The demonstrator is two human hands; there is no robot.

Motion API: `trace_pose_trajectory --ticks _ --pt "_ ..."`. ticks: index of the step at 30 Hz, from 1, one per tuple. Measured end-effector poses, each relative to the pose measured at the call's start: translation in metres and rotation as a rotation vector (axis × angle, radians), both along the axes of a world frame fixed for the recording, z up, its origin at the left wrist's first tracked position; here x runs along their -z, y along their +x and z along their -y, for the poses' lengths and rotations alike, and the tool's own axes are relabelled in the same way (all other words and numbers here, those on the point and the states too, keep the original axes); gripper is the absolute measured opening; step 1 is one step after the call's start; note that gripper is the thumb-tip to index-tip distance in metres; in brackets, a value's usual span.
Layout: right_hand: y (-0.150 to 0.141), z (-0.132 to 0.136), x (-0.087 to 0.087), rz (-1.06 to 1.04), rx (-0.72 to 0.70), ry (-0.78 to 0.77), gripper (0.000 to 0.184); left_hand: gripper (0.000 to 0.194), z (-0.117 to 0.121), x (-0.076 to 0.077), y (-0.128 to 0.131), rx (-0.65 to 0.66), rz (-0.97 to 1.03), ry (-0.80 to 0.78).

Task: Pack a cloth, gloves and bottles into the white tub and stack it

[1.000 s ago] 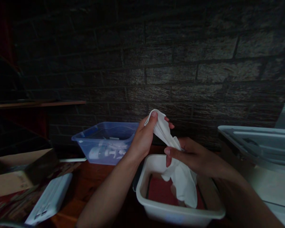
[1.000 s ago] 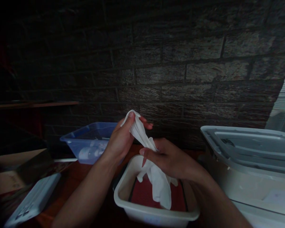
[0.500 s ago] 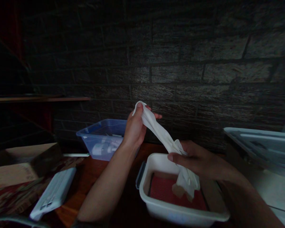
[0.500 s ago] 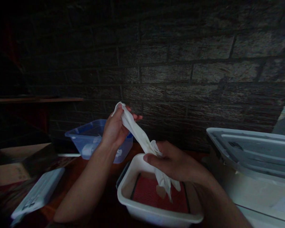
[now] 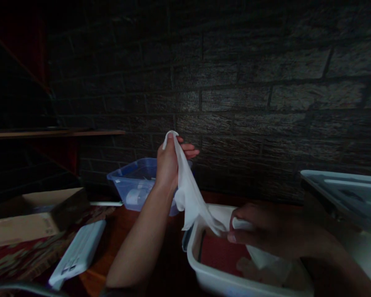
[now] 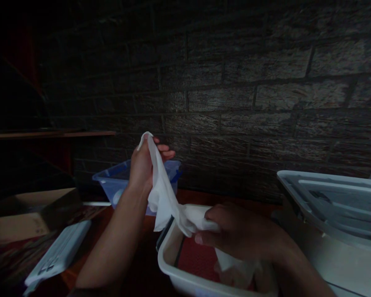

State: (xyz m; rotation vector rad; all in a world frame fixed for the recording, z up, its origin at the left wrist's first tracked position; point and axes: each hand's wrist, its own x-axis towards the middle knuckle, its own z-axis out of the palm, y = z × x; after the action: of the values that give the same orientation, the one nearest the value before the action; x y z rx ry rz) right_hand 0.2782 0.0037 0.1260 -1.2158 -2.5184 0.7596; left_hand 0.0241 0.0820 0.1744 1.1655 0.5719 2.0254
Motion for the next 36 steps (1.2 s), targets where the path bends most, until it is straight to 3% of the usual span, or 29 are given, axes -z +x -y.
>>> trace_pose_trajectory --ticks 4,10,12,15,18,21,25,31,33,36 --pt "-0.004 -0.005 -0.006 -0.148 0.123 0.184 0.048 0.044 0.016 0.007 0.022 0.05 -0.3 0.01" --pt "-0.02 -0.001 -0.018 -0.413 0.088 0.132 0.04 0.043 0.05 0.012 0.042 -0.009 -0.723 0.101" --pt "-0.023 -0.001 -0.016 -0.457 0.068 0.115 0.039 0.041 0.056 0.012 0.046 -0.004 -0.749 0.096" --pt "-0.019 -0.003 -0.013 -0.424 0.089 0.237 0.034 0.039 0.058 0.014 0.051 0.033 -0.727 0.08" --pt "-0.005 -0.006 -0.016 -0.358 0.191 0.418 0.038 0.038 0.051 0.017 0.051 0.059 -0.651 0.055" --pt "0.01 -0.008 -0.021 -0.312 0.275 0.487 0.042 0.041 0.041 0.019 0.049 0.083 -0.601 0.015" --pt "0.017 -0.006 -0.026 -0.337 0.252 0.395 0.039 0.044 0.03 0.022 0.049 0.133 -0.588 -0.048" --pt "0.019 0.0 -0.031 -0.453 0.356 0.373 0.051 0.041 0.02 0.03 0.05 0.185 -0.639 -0.113" --pt "0.023 0.004 -0.033 -0.484 0.319 0.315 0.05 0.041 0.017 0.032 0.05 0.167 -0.698 -0.087" --pt "0.027 0.01 -0.035 -0.57 0.151 0.154 0.049 0.04 0.012 0.034 0.051 0.146 -0.781 -0.062"
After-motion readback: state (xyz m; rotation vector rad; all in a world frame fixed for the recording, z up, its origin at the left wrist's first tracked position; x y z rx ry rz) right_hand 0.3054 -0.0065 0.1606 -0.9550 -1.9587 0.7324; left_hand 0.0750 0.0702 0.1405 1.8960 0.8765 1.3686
